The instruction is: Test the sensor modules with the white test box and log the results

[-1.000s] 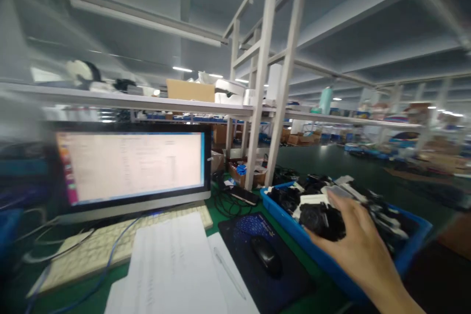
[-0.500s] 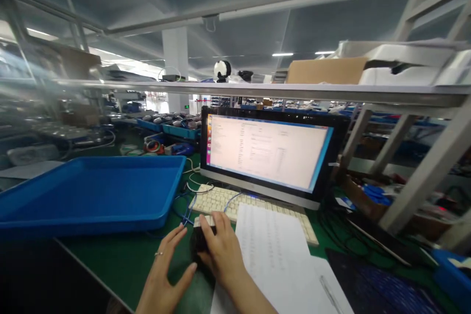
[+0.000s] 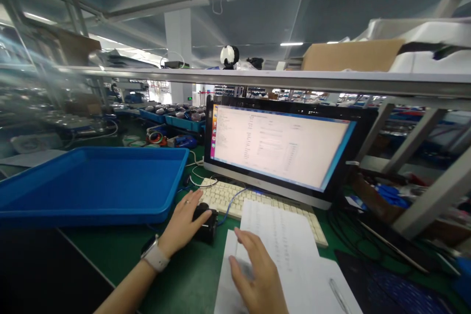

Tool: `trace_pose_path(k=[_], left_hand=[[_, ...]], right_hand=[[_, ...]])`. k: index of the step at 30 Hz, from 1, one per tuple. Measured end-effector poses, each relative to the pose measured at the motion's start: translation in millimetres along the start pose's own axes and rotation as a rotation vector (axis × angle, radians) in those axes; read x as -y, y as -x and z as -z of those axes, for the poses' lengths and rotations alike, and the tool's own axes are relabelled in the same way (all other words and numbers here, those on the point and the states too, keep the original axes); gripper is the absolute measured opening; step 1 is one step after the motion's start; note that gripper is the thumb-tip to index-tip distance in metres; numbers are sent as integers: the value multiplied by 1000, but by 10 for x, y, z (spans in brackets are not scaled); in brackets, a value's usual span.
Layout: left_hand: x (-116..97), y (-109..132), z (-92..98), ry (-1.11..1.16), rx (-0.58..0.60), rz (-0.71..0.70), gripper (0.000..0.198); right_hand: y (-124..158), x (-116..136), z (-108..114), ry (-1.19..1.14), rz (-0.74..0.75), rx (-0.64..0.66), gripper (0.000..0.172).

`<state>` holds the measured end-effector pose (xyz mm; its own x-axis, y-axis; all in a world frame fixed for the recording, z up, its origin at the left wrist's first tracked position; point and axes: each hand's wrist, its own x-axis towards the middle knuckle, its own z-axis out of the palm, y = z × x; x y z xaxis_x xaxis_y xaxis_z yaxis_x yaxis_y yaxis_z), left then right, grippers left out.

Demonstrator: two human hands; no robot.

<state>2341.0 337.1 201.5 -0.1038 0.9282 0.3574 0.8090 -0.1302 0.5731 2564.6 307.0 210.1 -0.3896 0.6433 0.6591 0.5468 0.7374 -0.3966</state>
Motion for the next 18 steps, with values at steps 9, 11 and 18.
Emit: trace_pose_path(k=[9,11,18], left_hand=[[13,786,168,-155,-52,-177,20],[93,939,189,-180,-32,-199,37],[62,733,-85,-182,-88,-207,74]], right_hand=[[152,-109,262,-49,-219,-142,33],[152,-81,282,-78,-246,-160,33],[142,16,276,-193,-260,-144,31]])
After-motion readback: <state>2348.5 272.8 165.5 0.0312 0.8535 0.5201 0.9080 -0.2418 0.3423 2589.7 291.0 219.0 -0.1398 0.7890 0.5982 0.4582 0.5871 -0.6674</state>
